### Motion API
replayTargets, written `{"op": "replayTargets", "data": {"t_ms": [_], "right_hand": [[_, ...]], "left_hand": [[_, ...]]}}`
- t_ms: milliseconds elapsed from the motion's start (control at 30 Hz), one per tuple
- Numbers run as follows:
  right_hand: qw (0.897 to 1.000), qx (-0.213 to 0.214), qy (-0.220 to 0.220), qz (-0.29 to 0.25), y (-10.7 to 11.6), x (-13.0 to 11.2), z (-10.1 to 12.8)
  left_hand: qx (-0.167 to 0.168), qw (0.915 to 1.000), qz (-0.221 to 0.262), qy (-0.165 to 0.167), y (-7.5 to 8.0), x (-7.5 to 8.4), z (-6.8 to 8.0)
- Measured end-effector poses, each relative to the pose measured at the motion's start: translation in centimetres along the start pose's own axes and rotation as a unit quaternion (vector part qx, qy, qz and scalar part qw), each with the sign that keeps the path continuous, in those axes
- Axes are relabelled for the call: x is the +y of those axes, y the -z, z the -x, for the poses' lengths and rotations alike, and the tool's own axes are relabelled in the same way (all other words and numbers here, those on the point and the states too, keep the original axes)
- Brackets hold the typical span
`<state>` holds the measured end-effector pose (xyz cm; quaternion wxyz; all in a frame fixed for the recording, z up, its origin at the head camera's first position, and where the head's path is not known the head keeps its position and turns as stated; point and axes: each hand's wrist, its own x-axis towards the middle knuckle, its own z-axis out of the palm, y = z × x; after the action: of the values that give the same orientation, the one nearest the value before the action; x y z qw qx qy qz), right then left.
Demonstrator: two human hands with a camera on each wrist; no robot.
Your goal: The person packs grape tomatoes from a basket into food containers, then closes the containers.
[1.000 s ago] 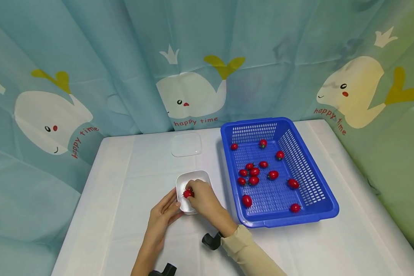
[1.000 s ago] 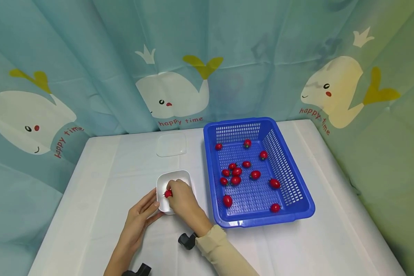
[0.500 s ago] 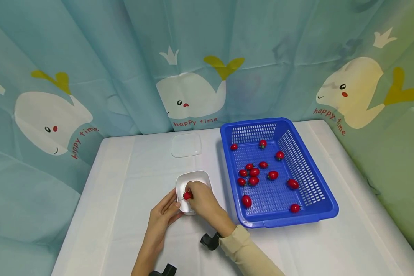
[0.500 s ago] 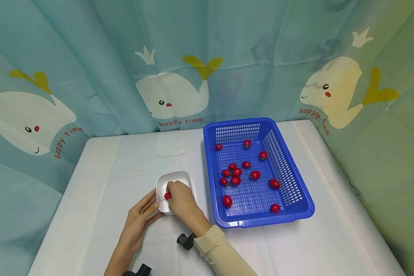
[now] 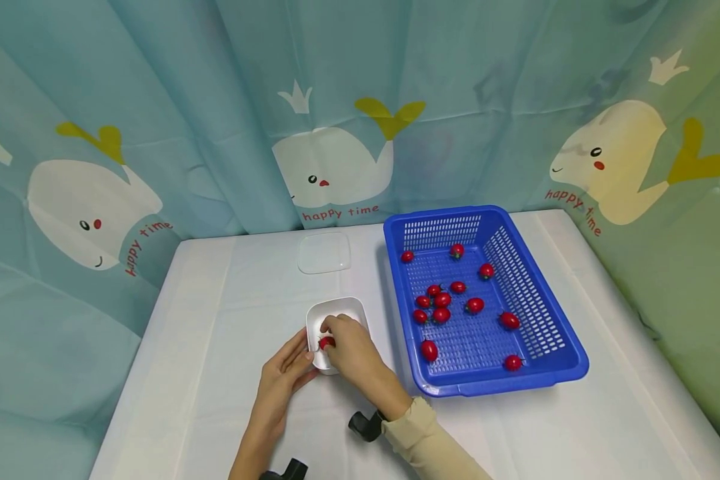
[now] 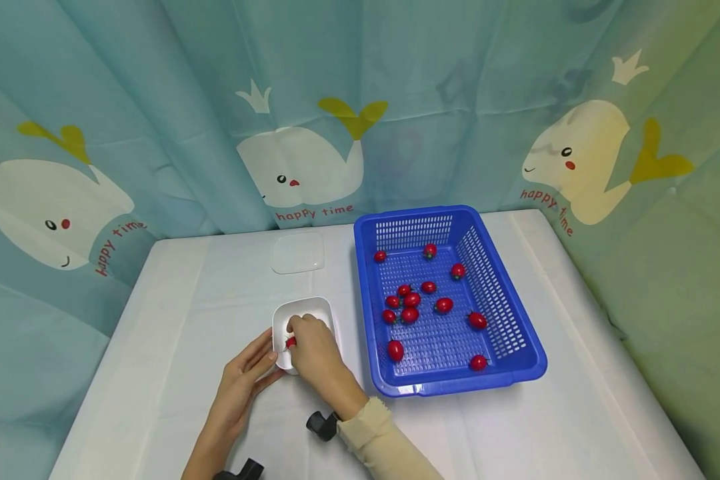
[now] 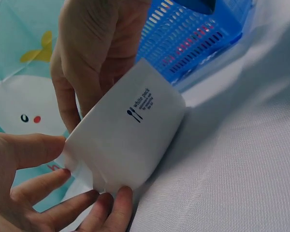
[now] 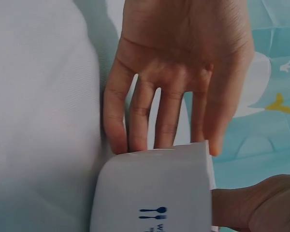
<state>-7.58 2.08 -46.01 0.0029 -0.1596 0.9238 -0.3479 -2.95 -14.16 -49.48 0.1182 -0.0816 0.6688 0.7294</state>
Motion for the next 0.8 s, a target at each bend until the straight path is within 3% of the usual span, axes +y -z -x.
{"op": "replayTargets", "data": {"t_ms": [567, 800], "right_hand": [[1.000, 0.006, -0.008, -0.016, 3.0, -2.1, 1.1], [0.998, -0.004, -0.006, -0.054, 5.0, -2.6, 1.8]], "left_hand": [[0.009, 1.0000, -0.004, -0.001, -0.1, -0.2, -0.1], [0.012, 0.9999, -0.007, 0.001, -0.1, -0.1, -0.1]]}}
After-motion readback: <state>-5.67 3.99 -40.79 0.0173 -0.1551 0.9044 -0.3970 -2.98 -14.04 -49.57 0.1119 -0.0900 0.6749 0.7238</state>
